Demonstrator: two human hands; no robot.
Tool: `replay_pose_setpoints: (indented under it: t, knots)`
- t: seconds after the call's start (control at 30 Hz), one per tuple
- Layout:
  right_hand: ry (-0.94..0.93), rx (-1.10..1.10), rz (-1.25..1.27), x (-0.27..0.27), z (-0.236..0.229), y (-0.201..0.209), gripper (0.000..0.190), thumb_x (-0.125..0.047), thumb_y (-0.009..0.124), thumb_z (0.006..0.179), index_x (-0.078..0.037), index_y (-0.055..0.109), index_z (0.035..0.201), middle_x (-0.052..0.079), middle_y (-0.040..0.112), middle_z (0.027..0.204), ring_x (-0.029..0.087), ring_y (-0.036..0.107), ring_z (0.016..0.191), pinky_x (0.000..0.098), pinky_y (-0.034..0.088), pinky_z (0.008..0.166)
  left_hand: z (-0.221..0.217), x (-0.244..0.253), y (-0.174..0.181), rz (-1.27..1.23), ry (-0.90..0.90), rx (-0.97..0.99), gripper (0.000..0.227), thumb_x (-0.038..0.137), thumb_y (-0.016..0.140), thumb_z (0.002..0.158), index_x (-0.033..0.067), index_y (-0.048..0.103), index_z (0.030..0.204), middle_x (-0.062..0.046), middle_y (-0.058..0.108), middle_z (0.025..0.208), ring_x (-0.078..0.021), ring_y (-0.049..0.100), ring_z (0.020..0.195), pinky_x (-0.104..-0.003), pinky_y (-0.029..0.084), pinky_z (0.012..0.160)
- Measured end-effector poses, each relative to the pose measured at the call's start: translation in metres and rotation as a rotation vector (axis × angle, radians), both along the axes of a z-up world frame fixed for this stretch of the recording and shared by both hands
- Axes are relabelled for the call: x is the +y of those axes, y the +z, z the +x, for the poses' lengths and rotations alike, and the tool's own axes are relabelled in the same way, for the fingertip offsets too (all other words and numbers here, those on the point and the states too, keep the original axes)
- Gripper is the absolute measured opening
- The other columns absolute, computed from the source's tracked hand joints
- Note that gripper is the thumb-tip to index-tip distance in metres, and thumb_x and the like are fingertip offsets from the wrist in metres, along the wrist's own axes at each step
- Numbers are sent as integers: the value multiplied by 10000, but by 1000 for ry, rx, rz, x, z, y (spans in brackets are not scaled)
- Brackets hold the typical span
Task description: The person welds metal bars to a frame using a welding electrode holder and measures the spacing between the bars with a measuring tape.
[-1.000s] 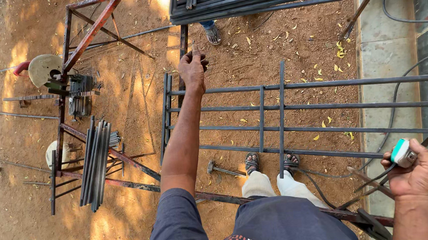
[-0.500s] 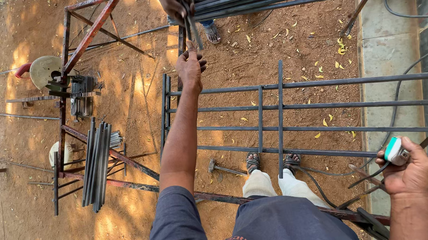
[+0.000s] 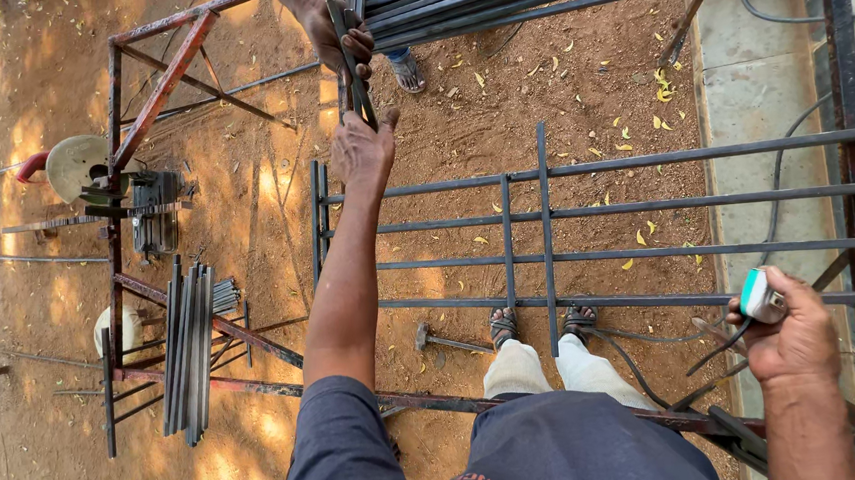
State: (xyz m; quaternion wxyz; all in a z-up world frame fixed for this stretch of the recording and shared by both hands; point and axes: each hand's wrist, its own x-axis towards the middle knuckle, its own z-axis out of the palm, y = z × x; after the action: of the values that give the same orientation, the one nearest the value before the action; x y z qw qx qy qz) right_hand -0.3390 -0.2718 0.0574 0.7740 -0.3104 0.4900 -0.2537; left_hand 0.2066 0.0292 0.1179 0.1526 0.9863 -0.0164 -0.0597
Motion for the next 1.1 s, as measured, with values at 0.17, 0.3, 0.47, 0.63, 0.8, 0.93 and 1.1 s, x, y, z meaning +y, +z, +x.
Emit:
replay_pose_setpoints:
  t: [0.17,0.3,0.47,0.63,0.8,0.93,1.1]
  knots:
    - [27,12,-30,5,5,8,149,-232,695,1059,-122,640,1142,55,670,990,251,663,805,407,530,650,-7,-2,6,-192,-159,-128,289,347,580,1001,66,577,1069,-123,667,877,-210,629,731,-372,525,647]
    - [17,8,-46,5,15,18,163,-210,704,1028,-113,640,1141,51,679,995,237,673,808,406,556,632,-31,-4,36,-703,-177,107,337,152,658,914,-23,504,1158,-167,673,876,-232,684,729,-343,584,568]
    - [18,72,-51,10,23,26,171,-212,713,996,-108,637,1109,45,668,922,210,663,694,377,554,555,-122,-33,36,-830,-251,395,375,128,800,839,-13,571,1100,-127,674,962,-215,710,860,-364,661,740]
    - [104,44,-88,23,34,34,157,-235,698,1023,-82,664,1028,45,658,827,177,658,630,329,533,486,-245,-92,-5,-702,-409,627,324,177,780,840,0,651,1078,-146,728,916,-244,741,797,-394,633,708]
    - [157,18,-169,25,34,40,144,-208,724,1020,-70,688,997,41,665,809,148,644,602,286,512,445,-301,-121,-28,-664,-442,711,396,175,787,833,-54,635,1118,-174,753,896,-233,758,738,-382,623,626]
    - [160,41,-171,22,24,36,132,-198,731,1006,-77,689,976,35,676,817,140,659,599,263,513,438,-305,-122,-39,-537,-429,762,414,198,769,868,-59,630,1161,-175,752,932,-222,755,734,-375,639,651]
    - [177,70,-201,20,19,26,120,-186,734,1000,-77,694,971,27,671,820,120,645,619,270,514,444,-301,-114,-67,-442,-489,714,541,175,752,841,-58,569,1293,-201,745,986,-236,759,723,-387,652,664]
